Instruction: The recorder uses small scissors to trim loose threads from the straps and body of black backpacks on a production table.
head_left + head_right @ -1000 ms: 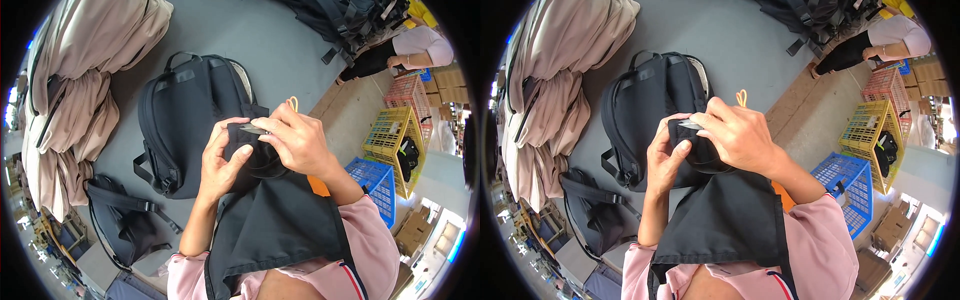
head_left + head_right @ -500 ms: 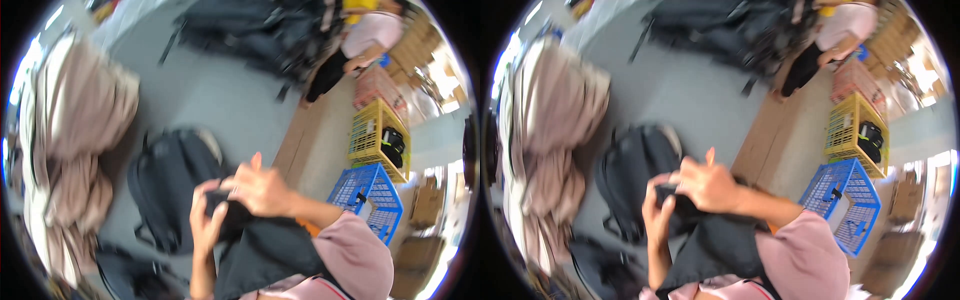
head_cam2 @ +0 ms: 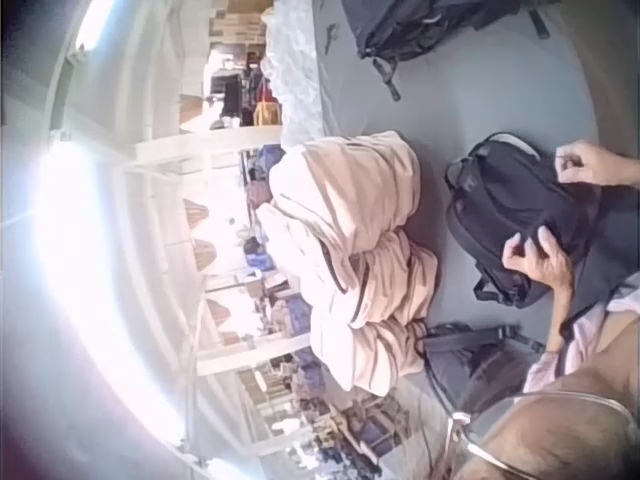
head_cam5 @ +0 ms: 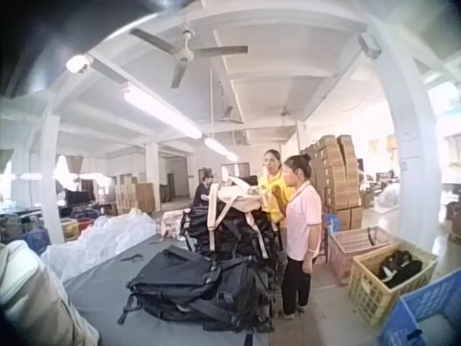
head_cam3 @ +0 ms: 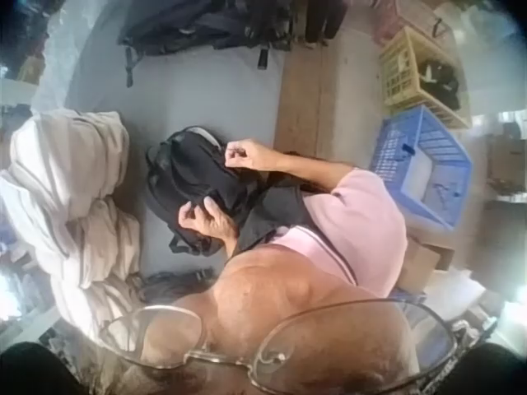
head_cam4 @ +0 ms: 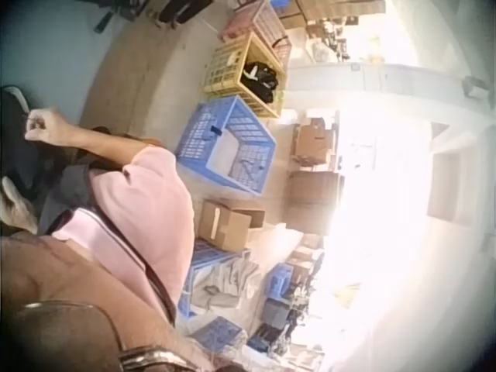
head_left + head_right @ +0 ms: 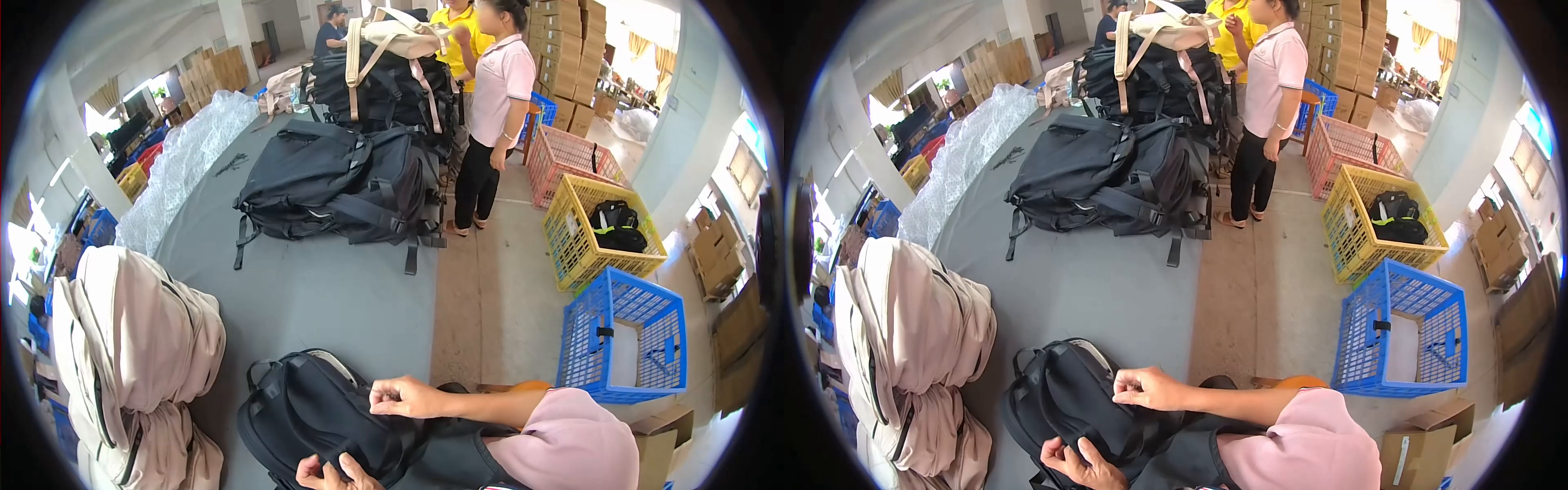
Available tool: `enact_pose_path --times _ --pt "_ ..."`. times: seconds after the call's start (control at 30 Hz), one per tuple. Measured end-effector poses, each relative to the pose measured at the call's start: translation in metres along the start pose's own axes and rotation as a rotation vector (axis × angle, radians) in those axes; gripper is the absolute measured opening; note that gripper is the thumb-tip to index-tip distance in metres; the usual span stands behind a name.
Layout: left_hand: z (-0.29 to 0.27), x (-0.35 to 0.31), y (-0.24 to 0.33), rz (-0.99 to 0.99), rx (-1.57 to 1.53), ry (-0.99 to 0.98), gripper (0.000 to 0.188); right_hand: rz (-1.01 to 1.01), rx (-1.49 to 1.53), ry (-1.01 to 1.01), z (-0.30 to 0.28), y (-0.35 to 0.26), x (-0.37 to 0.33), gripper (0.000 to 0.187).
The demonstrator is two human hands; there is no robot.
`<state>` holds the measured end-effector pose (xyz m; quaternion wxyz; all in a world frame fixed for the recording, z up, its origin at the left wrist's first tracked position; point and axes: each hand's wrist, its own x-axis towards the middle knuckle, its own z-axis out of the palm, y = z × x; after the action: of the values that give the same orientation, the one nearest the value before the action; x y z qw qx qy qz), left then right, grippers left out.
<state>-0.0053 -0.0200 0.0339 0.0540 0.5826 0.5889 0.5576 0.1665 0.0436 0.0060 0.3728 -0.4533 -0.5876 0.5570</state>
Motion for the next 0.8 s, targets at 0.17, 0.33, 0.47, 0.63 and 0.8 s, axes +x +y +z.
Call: enact_pose_path --times 0.17,0.33,0.47,0.63,0.8 --pt "-0.007 -0.017 -0.009 -0.678 -0.511 -0.247 0.021 0.046 0.089 -0.114 0.015 -0.003 -0.003 0.028" --pt "-0.002 -0.030 -0.004 -0.882 -0.461 -0.623 0.057 0.128 -0.018 -0.210 0.020 -0.004 -0.008 0.032" --pt "0.001 -0.028 0.012 -1.074 -0.544 -0.481 0.049 0.169 0.074 -0.210 0.019 -0.006 -0.018 0.031" --pt "0.010 -0.033 0.017 -0.784 -0.830 -0.498 0.044 -0.182 0.044 -0.053 0.021 0.007 -0.016 0.024" --pt "0.019 -0.018 0.011 -0.859 -0.981 -0.603 0.059 0.219 0.475 0.002 0.004 -0.013 -0.020 0.014"
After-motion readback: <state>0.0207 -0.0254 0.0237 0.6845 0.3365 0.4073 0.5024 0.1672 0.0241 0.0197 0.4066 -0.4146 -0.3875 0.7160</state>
